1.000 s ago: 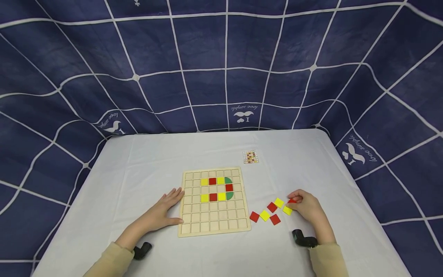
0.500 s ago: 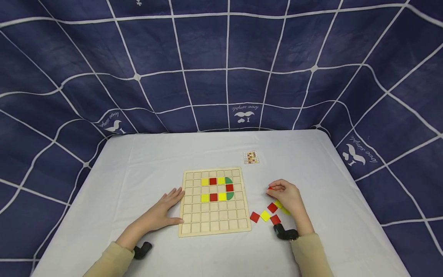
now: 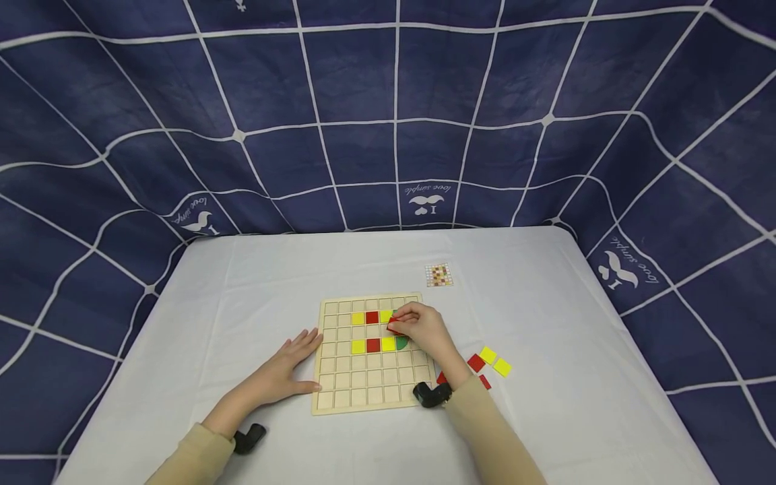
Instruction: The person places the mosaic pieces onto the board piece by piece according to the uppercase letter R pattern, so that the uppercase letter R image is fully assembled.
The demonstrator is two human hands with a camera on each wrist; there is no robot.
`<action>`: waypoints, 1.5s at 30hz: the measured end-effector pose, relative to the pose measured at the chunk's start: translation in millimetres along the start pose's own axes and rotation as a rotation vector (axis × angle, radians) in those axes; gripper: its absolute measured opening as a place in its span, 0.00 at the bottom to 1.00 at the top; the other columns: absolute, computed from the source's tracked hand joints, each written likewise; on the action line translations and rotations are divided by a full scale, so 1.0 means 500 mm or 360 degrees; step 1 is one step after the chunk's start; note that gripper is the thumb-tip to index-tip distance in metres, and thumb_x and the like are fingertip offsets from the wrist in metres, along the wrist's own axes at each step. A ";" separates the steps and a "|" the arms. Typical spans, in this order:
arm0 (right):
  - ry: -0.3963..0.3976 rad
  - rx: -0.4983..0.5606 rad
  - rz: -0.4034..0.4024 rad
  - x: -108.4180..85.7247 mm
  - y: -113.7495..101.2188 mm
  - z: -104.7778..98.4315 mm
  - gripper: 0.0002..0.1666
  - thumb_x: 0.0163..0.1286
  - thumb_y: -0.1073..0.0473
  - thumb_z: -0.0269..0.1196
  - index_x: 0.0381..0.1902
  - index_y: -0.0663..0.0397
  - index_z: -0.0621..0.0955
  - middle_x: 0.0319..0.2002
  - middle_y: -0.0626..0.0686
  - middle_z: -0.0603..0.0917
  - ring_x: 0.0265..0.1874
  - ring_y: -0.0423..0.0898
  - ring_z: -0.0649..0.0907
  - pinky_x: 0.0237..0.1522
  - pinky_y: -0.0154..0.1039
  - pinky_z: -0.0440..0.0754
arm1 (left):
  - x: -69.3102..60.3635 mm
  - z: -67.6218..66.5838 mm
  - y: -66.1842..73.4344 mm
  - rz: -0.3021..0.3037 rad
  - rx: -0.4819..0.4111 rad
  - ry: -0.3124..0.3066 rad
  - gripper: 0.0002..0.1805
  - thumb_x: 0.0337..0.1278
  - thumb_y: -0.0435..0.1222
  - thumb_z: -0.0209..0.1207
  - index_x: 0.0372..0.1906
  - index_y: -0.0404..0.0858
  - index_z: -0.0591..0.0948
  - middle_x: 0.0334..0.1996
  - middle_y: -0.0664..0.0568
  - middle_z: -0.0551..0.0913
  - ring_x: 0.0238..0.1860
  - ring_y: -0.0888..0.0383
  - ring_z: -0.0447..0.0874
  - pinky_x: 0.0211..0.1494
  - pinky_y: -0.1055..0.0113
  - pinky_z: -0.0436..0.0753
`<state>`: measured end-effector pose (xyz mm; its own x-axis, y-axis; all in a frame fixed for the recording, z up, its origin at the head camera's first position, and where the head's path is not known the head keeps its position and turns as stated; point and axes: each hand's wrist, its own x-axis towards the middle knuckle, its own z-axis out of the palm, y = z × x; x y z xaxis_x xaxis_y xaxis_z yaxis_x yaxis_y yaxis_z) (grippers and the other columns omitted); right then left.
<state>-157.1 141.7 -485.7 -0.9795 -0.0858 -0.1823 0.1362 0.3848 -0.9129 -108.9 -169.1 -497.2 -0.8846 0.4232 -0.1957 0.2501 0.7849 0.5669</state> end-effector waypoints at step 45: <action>-0.0142 -0.0635 -0.0374 0.035 -0.036 0.131 0.02 0.62 0.63 0.70 0.34 0.52 0.88 0.35 0.48 0.80 0.29 0.38 0.77 0.30 0.28 0.78 | -0.001 0.002 -0.001 -0.0022 -0.0052 0.0003 0.53 0.44 0.50 0.74 0.75 0.38 0.63 0.78 0.46 0.55 0.80 0.44 0.45 0.80 0.42 0.46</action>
<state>-166.8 73.3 -496.2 -0.9579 -0.2849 -0.0344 -0.1724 0.6672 -0.7247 -108.1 -169.2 -498.0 -0.8886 0.4117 -0.2024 0.2250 0.7755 0.5899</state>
